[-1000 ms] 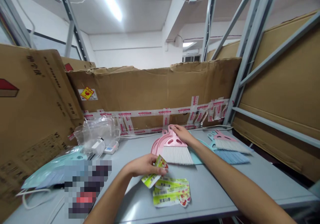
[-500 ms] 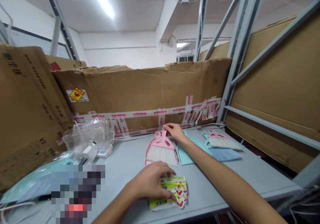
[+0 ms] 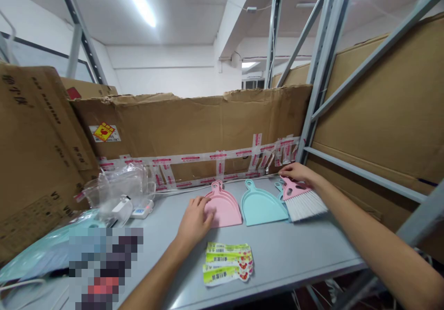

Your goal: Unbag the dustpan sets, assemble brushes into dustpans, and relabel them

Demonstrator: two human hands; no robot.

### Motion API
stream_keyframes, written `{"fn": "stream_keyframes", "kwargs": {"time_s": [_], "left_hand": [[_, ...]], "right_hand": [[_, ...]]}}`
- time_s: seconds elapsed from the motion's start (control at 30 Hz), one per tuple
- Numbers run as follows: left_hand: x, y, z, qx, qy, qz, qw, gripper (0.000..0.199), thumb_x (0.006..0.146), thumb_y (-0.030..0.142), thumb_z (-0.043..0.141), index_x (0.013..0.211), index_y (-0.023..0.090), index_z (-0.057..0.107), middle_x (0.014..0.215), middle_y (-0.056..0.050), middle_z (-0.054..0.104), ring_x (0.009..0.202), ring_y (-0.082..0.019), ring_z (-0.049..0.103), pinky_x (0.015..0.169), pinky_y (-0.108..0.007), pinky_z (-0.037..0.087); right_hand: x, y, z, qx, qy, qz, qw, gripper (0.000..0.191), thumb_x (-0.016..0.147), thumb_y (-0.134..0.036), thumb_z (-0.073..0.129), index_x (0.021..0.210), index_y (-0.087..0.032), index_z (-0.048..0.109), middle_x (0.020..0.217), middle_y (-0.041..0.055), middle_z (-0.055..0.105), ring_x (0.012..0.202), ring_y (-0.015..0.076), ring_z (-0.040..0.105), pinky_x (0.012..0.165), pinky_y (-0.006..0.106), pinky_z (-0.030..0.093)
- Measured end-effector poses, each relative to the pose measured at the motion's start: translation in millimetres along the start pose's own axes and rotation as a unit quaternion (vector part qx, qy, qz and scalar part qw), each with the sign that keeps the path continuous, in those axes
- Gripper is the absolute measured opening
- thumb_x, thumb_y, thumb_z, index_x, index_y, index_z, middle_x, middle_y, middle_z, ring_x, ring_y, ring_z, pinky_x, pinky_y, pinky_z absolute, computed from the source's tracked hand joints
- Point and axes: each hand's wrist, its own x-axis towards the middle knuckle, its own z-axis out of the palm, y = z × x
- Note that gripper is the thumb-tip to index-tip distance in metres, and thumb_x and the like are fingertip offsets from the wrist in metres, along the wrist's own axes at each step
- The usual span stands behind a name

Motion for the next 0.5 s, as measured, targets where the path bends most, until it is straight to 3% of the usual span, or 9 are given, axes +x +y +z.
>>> {"fn": "stream_keyframes", "kwargs": {"time_s": [0.13,0.23,0.3,0.37,0.5], "left_hand": [[9,-24,13.6,0.025,0.018,-0.071,0.997,0.057,0.102,0.042,0.063,0.151,0.014,0.063,0.146,-0.022,0.068,0.133,-0.039,0.062,0.117,-0.051,0.046],[17,-37,19.7,0.028,-0.005,-0.107,0.994,0.06,0.1,0.045,0.065,0.15,0.01,0.064,0.143,-0.024,0.07,0.134,-0.038,0.064,0.116,-0.047,0.046],[21,-41,21.6,0.032,-0.021,-0.116,0.993,0.056,0.101,0.045,0.064,0.146,0.011,0.068,0.141,-0.023,0.071,0.133,-0.038,0.065,0.115,-0.044,0.046],[24,-41,22.1,0.042,-0.032,-0.119,0.991,0.055,0.102,0.043,0.062,0.147,0.013,0.069,0.141,-0.021,0.071,0.134,-0.036,0.066,0.114,-0.042,0.047],[27,-37,21.9,0.057,-0.04,-0.122,0.99,0.061,0.104,0.038,0.059,0.161,0.015,0.062,0.147,-0.02,0.068,0.133,-0.034,0.067,0.115,-0.039,0.047]], "right_hand": [[0,-1,11,-0.084,0.055,-0.024,0.995,0.025,0.084,-0.04,0.085,0.077,-0.015,0.085,0.07,0.0126,0.077,0.067,0.0234,0.069,0.068,0.034,0.054],[3,-21,32,-0.109,0.084,-0.064,0.988,0.021,0.09,-0.035,0.078,0.087,-0.016,0.087,0.098,0.0195,0.085,0.095,0.0307,0.077,0.087,0.035,0.055],[3,-44,54,-0.114,0.08,-0.095,0.986,0.025,0.096,-0.036,0.073,0.098,-0.017,0.088,0.111,0.0184,0.086,0.108,0.0315,0.077,0.095,0.034,0.054],[-2,-71,81,-0.11,0.047,-0.136,0.983,0.027,0.1,-0.039,0.07,0.104,-0.019,0.088,0.114,0.0144,0.087,0.109,0.0293,0.078,0.097,0.032,0.054],[-28,-123,145,-0.108,-0.097,-0.244,0.959,0.041,0.098,-0.044,0.076,0.128,-0.017,0.082,0.127,0.0146,0.085,0.113,0.0305,0.079,0.096,0.033,0.055]]}}
